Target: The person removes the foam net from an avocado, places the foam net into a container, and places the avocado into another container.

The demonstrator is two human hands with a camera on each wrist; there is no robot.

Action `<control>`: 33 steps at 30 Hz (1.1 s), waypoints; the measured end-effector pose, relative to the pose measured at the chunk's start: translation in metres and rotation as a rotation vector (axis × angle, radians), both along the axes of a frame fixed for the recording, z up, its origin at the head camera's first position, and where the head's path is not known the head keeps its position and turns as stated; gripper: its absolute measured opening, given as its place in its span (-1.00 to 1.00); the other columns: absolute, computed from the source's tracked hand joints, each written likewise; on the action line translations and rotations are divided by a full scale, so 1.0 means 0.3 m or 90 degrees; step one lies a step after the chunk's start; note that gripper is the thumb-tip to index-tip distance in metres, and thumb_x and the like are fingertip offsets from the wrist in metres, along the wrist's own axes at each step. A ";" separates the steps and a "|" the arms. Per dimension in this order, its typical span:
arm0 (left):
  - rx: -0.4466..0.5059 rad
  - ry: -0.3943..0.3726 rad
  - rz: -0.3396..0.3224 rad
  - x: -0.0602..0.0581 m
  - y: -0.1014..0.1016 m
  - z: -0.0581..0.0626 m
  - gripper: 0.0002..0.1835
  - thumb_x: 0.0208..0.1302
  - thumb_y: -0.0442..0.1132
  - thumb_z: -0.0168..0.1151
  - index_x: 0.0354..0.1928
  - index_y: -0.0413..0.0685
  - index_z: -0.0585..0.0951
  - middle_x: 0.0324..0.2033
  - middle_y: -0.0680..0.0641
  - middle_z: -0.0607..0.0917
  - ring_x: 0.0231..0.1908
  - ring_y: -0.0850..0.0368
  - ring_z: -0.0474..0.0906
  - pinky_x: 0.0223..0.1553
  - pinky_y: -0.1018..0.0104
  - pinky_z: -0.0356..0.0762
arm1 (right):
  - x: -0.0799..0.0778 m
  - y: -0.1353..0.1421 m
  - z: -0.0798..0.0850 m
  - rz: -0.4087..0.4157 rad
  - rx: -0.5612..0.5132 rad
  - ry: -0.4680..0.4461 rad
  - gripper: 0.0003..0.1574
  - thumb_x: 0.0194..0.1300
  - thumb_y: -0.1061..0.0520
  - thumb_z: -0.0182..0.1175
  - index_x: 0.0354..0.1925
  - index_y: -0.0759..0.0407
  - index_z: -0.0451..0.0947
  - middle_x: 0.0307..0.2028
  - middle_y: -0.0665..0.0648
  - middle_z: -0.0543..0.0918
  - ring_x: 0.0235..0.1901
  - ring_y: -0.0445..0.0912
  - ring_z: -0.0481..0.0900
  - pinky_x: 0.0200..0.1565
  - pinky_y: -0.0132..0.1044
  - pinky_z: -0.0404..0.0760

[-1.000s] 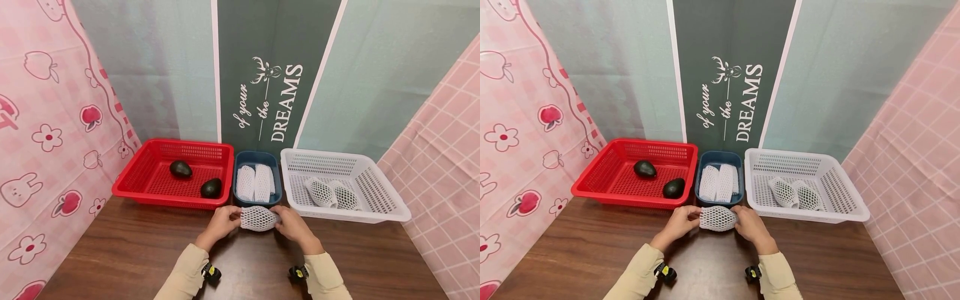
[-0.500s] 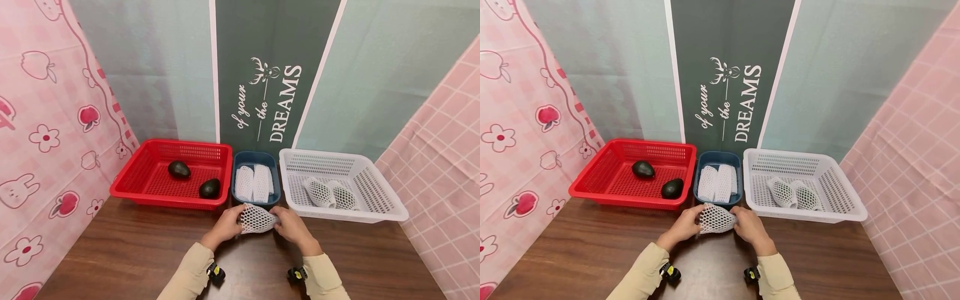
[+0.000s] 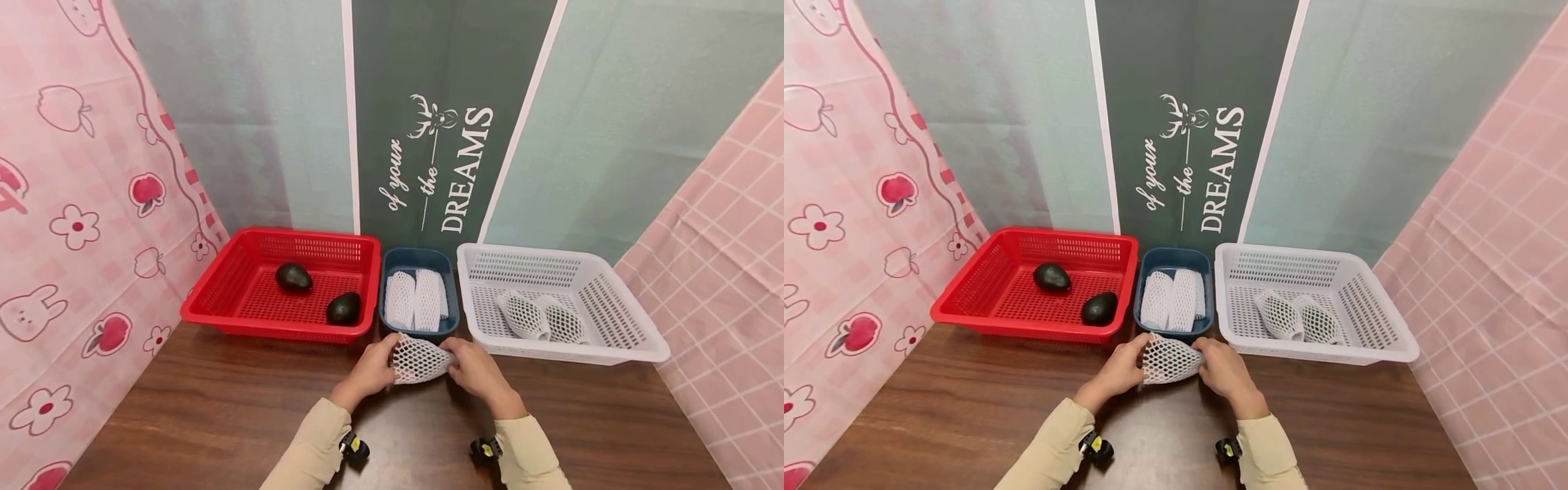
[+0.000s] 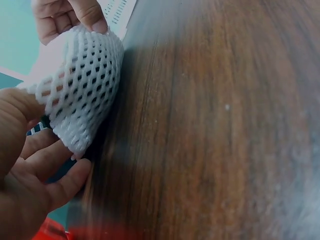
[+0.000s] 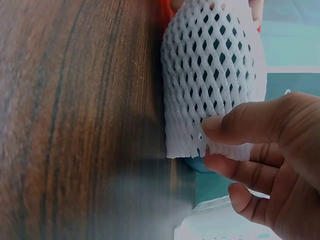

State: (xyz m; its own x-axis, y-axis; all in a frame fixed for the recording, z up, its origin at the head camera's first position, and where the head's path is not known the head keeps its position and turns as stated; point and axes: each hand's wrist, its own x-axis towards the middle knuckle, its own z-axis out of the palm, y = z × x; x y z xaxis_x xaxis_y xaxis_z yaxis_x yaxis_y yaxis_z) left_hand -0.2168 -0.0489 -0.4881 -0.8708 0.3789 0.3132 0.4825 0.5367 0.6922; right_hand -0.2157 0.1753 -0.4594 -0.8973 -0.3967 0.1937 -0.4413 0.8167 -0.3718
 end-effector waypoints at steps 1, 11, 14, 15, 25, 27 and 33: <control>0.000 0.003 -0.002 0.000 0.000 -0.001 -0.43 -0.27 -0.58 0.29 -0.06 -0.14 0.50 -0.37 -0.03 0.61 -0.40 0.17 0.46 -0.37 0.36 0.42 | 0.000 -0.001 -0.002 -0.002 0.000 -0.002 -0.63 -0.10 0.41 0.31 -0.24 0.18 0.56 -0.29 0.08 0.59 -0.35 -0.08 0.51 -0.26 -0.13 0.49; 0.002 0.048 -0.033 -0.005 0.001 -0.015 -0.46 -0.29 -0.59 0.23 -0.09 -0.17 0.55 -0.27 -0.05 0.59 -0.29 0.15 0.47 -0.26 0.34 0.45 | 0.004 0.000 -0.001 0.003 0.000 0.004 -0.65 -0.09 0.41 0.31 -0.25 0.18 0.57 -0.31 0.08 0.59 -0.34 -0.07 0.52 -0.25 -0.13 0.50; 0.007 0.056 -0.042 -0.004 -0.005 -0.012 -0.46 -0.30 -0.57 0.23 -0.09 -0.17 0.56 -0.28 -0.04 0.59 -0.29 0.17 0.47 -0.26 0.36 0.46 | 0.004 0.007 -0.004 -0.007 -0.008 0.003 -0.71 -0.08 0.39 0.33 -0.34 0.14 0.56 -0.39 0.02 0.58 -0.40 -0.10 0.50 -0.30 -0.15 0.49; 0.009 0.056 -0.045 -0.002 -0.008 -0.010 -0.46 -0.29 -0.56 0.24 -0.09 -0.17 0.56 -0.27 -0.04 0.59 -0.29 0.17 0.48 -0.26 0.36 0.46 | 0.005 0.010 -0.005 -0.010 -0.011 0.005 -0.73 -0.08 0.38 0.34 -0.37 0.12 0.55 -0.42 0.00 0.57 -0.42 -0.12 0.49 -0.32 -0.16 0.49; 0.050 0.021 -0.044 0.017 -0.050 -0.003 -0.43 -0.17 -0.53 0.31 0.03 -0.33 0.51 -0.14 -0.19 0.60 -0.27 0.03 0.57 -0.27 0.31 0.53 | 0.009 0.039 -0.005 0.006 -0.034 0.018 -0.74 -0.07 0.36 0.34 -0.49 0.07 0.50 -0.58 -0.11 0.44 -0.54 -0.19 0.33 -0.46 -0.27 0.37; 0.062 0.007 -0.046 0.019 -0.057 0.000 -0.43 -0.14 -0.50 0.35 0.05 -0.31 0.50 -0.12 -0.19 0.60 -0.27 0.00 0.57 -0.28 0.29 0.54 | 0.009 0.042 -0.004 0.002 -0.035 0.015 -0.74 -0.07 0.36 0.34 -0.48 0.07 0.50 -0.58 -0.11 0.44 -0.55 -0.19 0.32 -0.47 -0.28 0.36; 0.097 -0.036 -0.049 0.027 -0.078 0.003 -0.42 -0.06 -0.41 0.42 0.10 -0.22 0.50 -0.10 -0.13 0.59 -0.24 0.01 0.56 -0.29 0.25 0.56 | 0.009 0.049 0.001 -0.008 -0.032 0.005 -0.76 -0.06 0.36 0.33 -0.47 0.09 0.51 -0.58 -0.10 0.45 -0.55 -0.18 0.32 -0.47 -0.27 0.36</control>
State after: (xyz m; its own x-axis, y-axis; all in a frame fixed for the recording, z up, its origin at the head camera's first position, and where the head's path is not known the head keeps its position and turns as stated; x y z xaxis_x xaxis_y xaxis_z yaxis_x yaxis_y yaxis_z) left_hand -0.2088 -0.0722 -0.4873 -0.8589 0.3968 0.3238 0.4763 0.3867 0.7897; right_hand -0.2129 0.1899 -0.4591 -0.9008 -0.3745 0.2198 -0.4337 0.8027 -0.4095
